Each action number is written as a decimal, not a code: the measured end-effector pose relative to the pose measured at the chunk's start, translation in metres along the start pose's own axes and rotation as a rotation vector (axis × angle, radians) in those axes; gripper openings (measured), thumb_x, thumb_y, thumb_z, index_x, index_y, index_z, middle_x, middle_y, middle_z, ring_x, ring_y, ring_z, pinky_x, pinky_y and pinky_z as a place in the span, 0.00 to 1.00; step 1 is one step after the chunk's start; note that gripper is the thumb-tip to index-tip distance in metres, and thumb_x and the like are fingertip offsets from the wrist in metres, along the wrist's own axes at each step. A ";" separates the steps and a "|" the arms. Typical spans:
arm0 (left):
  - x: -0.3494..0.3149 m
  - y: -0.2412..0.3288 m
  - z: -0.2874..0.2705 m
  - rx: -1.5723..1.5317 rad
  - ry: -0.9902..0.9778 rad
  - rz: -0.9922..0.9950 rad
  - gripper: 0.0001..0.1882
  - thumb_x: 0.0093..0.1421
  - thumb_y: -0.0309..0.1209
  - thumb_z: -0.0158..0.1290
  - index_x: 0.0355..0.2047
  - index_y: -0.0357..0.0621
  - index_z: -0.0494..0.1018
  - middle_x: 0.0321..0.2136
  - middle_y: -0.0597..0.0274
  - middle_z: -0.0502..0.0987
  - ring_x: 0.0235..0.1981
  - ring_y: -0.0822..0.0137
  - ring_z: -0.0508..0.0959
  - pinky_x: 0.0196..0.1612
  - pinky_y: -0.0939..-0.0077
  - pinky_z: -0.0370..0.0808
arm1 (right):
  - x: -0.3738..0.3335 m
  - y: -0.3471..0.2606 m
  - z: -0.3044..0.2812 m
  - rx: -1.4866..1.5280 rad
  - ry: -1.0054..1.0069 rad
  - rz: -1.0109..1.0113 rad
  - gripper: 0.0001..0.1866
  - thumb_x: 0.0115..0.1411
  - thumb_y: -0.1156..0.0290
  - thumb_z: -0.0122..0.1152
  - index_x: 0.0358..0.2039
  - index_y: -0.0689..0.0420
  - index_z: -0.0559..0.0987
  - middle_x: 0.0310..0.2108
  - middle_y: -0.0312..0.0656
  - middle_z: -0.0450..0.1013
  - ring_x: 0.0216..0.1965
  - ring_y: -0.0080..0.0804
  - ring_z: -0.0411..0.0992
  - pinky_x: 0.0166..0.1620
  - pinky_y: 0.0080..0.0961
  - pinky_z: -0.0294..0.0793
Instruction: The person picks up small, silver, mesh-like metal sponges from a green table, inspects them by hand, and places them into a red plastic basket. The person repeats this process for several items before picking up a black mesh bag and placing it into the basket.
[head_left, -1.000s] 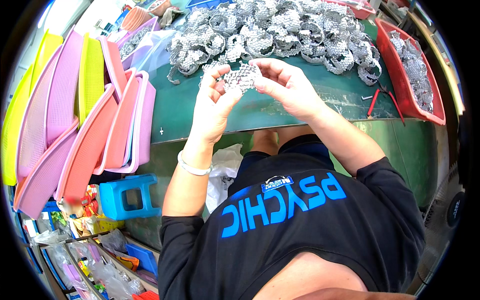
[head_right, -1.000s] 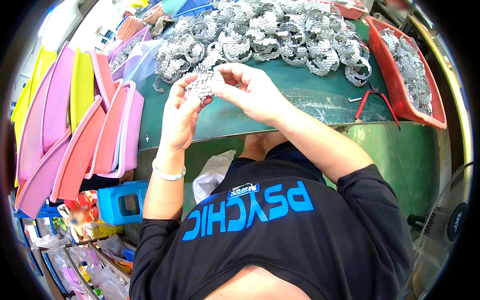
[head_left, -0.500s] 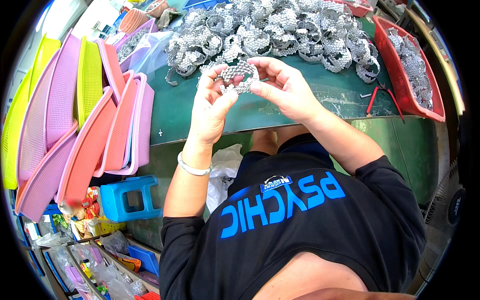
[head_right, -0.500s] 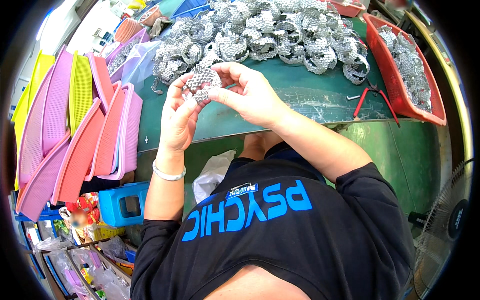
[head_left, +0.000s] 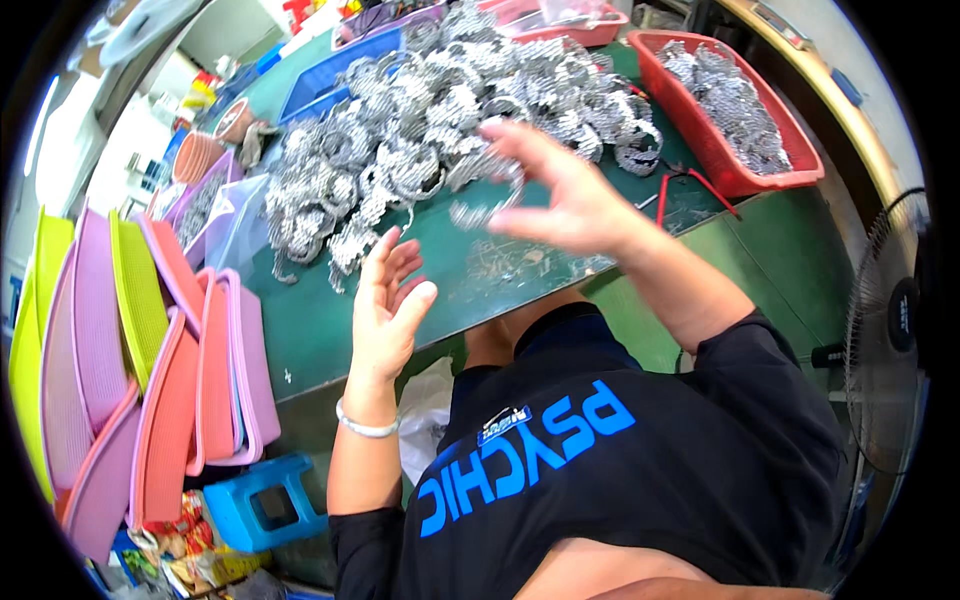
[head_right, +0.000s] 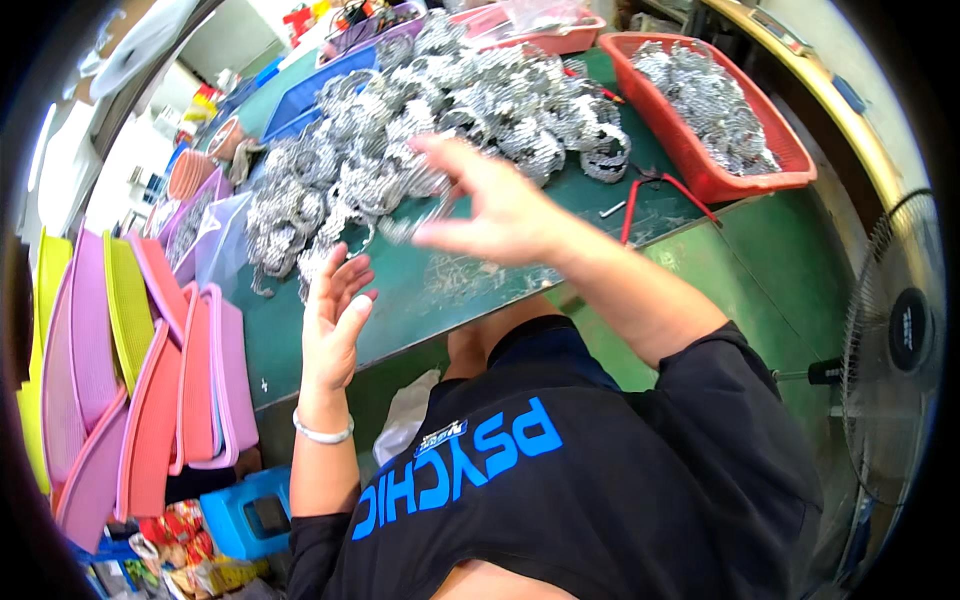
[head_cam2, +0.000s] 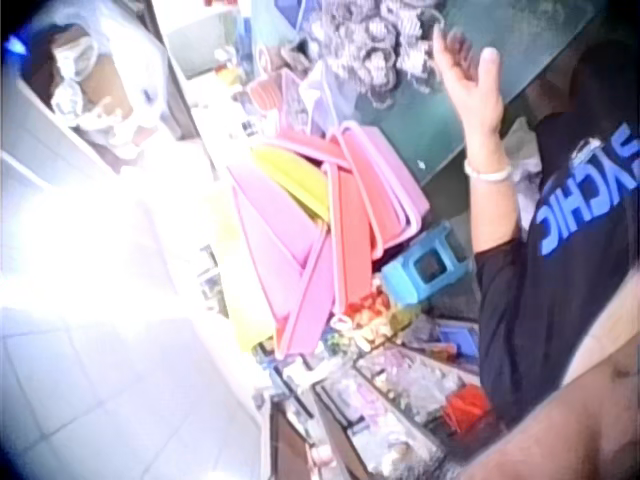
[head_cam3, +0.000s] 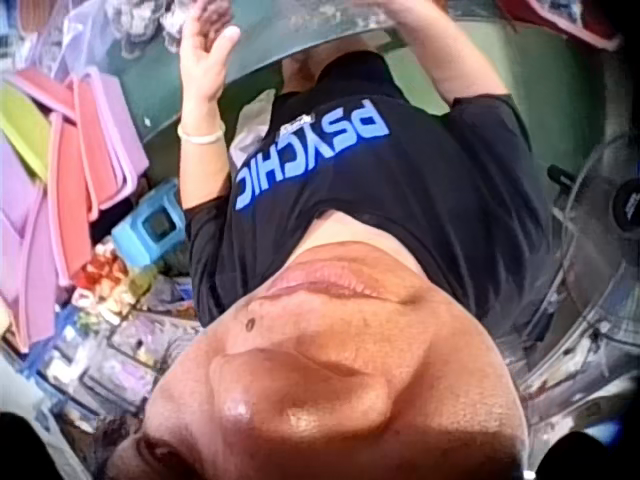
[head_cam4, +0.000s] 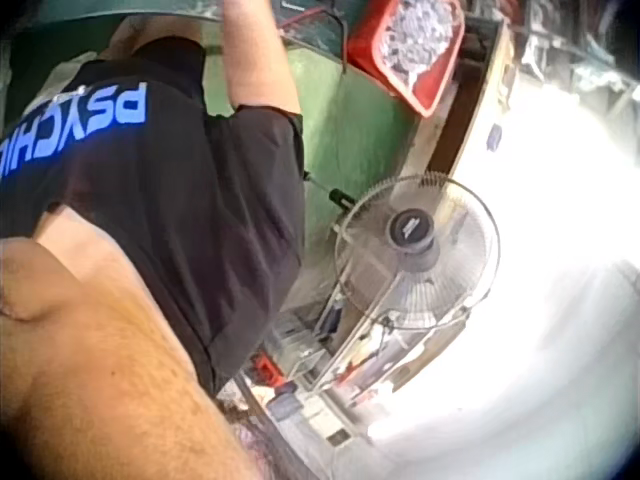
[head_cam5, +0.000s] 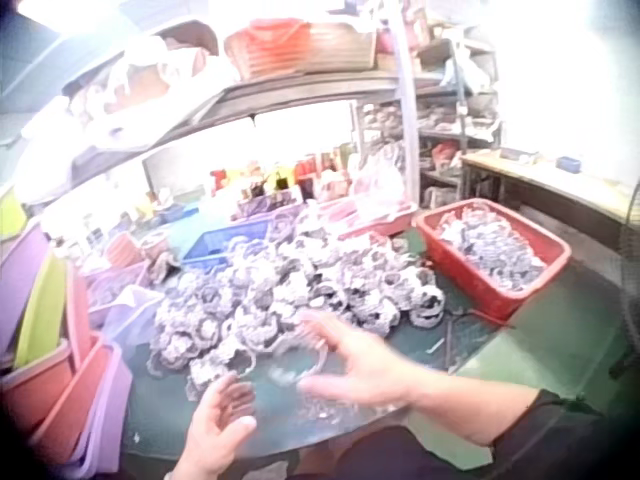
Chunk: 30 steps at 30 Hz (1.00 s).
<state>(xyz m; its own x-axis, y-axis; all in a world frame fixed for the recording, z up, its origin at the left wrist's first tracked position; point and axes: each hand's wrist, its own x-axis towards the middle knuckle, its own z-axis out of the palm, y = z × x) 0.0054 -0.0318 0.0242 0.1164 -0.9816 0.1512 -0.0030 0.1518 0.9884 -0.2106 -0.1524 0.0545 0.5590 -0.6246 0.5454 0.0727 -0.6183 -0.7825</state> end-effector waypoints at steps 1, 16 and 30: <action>-0.002 -0.001 -0.001 0.047 0.024 -0.003 0.33 0.52 0.26 0.53 0.58 0.39 0.54 0.51 0.51 0.64 0.51 0.60 0.66 0.54 0.67 0.62 | 0.003 -0.008 -0.022 -0.173 0.074 -0.006 0.37 0.45 0.72 0.67 0.56 0.59 0.61 0.55 0.41 0.60 0.52 0.27 0.61 0.52 0.24 0.62; 0.003 -0.005 -0.004 0.070 0.015 -0.095 0.22 0.52 0.21 0.50 0.49 0.35 0.64 0.46 0.58 0.68 0.47 0.66 0.68 0.50 0.74 0.65 | 0.041 0.024 -0.196 -1.336 0.178 0.191 0.30 0.50 0.64 0.57 0.54 0.57 0.64 0.53 0.50 0.63 0.55 0.43 0.60 0.57 0.31 0.58; -0.008 -0.007 -0.024 0.052 0.021 -0.127 0.22 0.53 0.21 0.53 0.49 0.32 0.64 0.44 0.58 0.69 0.45 0.70 0.68 0.48 0.77 0.67 | 0.138 0.091 -0.125 -1.086 -0.100 0.020 0.31 0.42 0.75 0.60 0.50 0.52 0.66 0.33 0.44 0.71 0.38 0.43 0.71 0.41 0.34 0.69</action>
<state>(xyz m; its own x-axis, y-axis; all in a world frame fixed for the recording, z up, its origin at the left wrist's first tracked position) 0.0282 -0.0225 0.0163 0.1397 -0.9899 0.0250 -0.0383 0.0198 0.9991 -0.2304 -0.3543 0.0965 0.6201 -0.6280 0.4702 -0.6778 -0.7306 -0.0819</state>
